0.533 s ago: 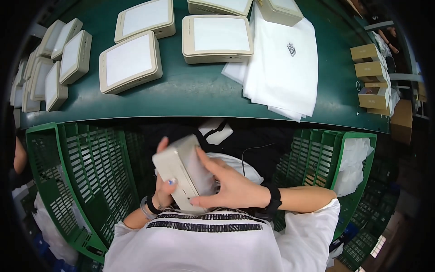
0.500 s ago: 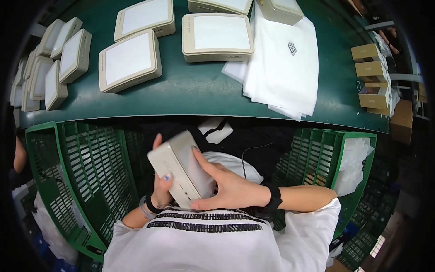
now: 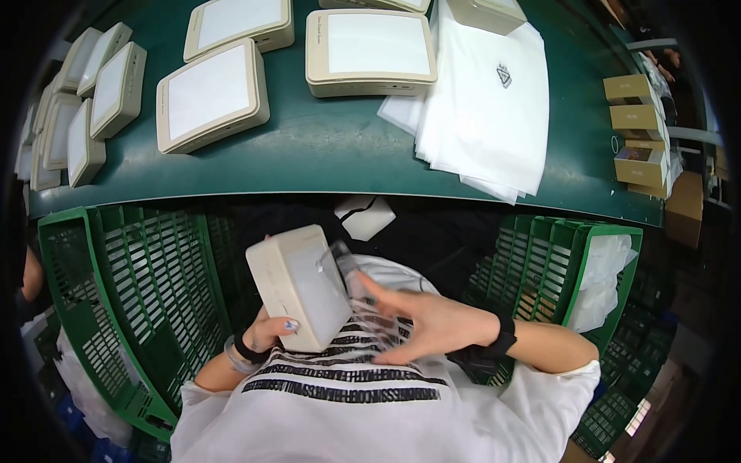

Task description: The person places electronic devices into plastic bags and sets them into a crate, then retrieves screen protectors from a bag and applies them to the devices.

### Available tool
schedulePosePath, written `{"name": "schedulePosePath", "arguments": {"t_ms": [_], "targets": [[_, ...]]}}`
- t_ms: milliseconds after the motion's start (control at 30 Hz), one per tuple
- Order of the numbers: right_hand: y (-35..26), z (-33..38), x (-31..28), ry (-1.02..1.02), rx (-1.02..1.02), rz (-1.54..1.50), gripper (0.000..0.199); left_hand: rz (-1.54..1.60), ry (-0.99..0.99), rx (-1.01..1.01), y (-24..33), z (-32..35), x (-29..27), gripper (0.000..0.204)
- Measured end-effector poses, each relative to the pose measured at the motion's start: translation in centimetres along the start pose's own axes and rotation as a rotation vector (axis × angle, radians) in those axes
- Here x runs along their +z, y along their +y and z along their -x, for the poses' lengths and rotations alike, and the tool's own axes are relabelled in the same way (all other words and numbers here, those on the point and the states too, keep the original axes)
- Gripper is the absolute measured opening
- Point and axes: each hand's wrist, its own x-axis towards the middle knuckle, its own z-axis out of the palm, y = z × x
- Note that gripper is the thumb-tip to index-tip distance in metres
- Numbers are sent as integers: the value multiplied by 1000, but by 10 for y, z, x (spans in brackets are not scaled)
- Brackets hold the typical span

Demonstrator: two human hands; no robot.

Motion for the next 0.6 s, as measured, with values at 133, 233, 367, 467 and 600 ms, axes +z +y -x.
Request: {"name": "schedulePosePath", "arguments": {"t_ms": [133,233,367,467,600], "targets": [[-12,7,-10,89,-156,-185,116,139,50,86,13,-3,-1,115],[-37,13,-8,227,-419,-346,120,352,-13,178,36,-6,10,120],[-57,17,11,448,-741,-560,131,545,-36,131,94,-3,44,125],[-59,15,24,603,-763,-555,138,493,-108,155,74,11,28,122],[-64,14,29,696,-795,-448,140,462,-240,104,49,20,19,115]]}}
